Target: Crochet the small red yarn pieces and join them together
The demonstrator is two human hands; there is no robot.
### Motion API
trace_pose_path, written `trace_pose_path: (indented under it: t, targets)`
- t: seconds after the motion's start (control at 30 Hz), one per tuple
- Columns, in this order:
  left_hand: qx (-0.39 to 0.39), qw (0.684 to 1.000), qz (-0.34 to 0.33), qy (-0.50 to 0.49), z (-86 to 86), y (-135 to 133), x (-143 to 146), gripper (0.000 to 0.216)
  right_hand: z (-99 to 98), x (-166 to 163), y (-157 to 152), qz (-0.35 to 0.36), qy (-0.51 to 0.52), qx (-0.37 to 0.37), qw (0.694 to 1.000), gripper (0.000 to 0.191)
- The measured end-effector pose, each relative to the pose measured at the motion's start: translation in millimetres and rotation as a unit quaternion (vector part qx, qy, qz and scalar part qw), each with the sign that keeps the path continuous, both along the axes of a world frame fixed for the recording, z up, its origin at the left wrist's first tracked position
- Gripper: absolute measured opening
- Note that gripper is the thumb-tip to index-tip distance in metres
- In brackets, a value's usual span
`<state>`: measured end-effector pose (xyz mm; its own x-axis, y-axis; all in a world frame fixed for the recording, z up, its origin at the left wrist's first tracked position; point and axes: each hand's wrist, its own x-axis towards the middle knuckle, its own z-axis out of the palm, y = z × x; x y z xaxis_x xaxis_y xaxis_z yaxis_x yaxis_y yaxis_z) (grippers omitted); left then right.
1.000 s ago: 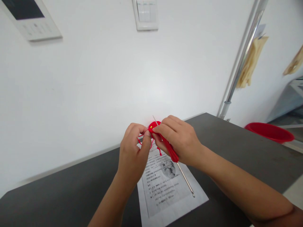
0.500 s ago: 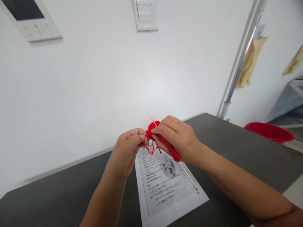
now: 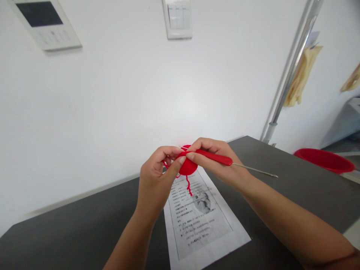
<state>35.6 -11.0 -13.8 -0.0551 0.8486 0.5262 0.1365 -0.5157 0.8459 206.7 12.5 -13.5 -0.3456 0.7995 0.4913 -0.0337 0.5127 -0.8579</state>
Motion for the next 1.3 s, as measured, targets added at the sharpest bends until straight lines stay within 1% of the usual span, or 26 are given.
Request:
trace_pose_path:
  t: [0.07, 0.17, 0.23, 0.3, 0.5, 1.03, 1.3]
  targets:
    - [-0.012, 0.997, -0.03, -0.065, -1.0, 1.5, 0.7, 0.006, 0.9, 0.6, 0.9, -0.001, 0.035, -0.003, 0.999, 0.021]
    - [-0.033, 0.989, -0.055, -0.132, 0.1, 2.3, 1.0, 0.008, 0.3, 2.7, 3.1, 0.012, 0.117, 0.039, 0.992, 0.026]
    - [-0.057, 0.982, -0.075, -0.165, 2.4, 1.2, 1.6, 0.01, -0.7, 3.8, 3.7, 0.044, 0.154, 0.044, 0.986, 0.021]
    - [-0.076, 0.977, -0.09, -0.178, 5.2, -0.6, 2.5, 0.011, -1.2, 3.8, 3.1, 0.074, 0.175, 0.031, 0.981, 0.012]
    - [-0.1, 0.97, -0.115, -0.192, 10.2, -4.1, 3.8, 0.013, -0.3, 1.4, 1.1, 0.119, 0.187, 0.009, 0.975, 0.011]
    - [-0.11, 0.967, -0.127, -0.19, 11.2, -5.8, 4.0, 0.014, 0.7, 3.7, -0.5, 0.148, 0.195, -0.007, 0.97, 0.013]
    - [-0.109, 0.969, -0.14, -0.17, 8.2, -4.3, 0.8, 0.008, 0.5, 5.0, 2.5, 0.162, 0.174, -0.019, 0.971, 0.012]
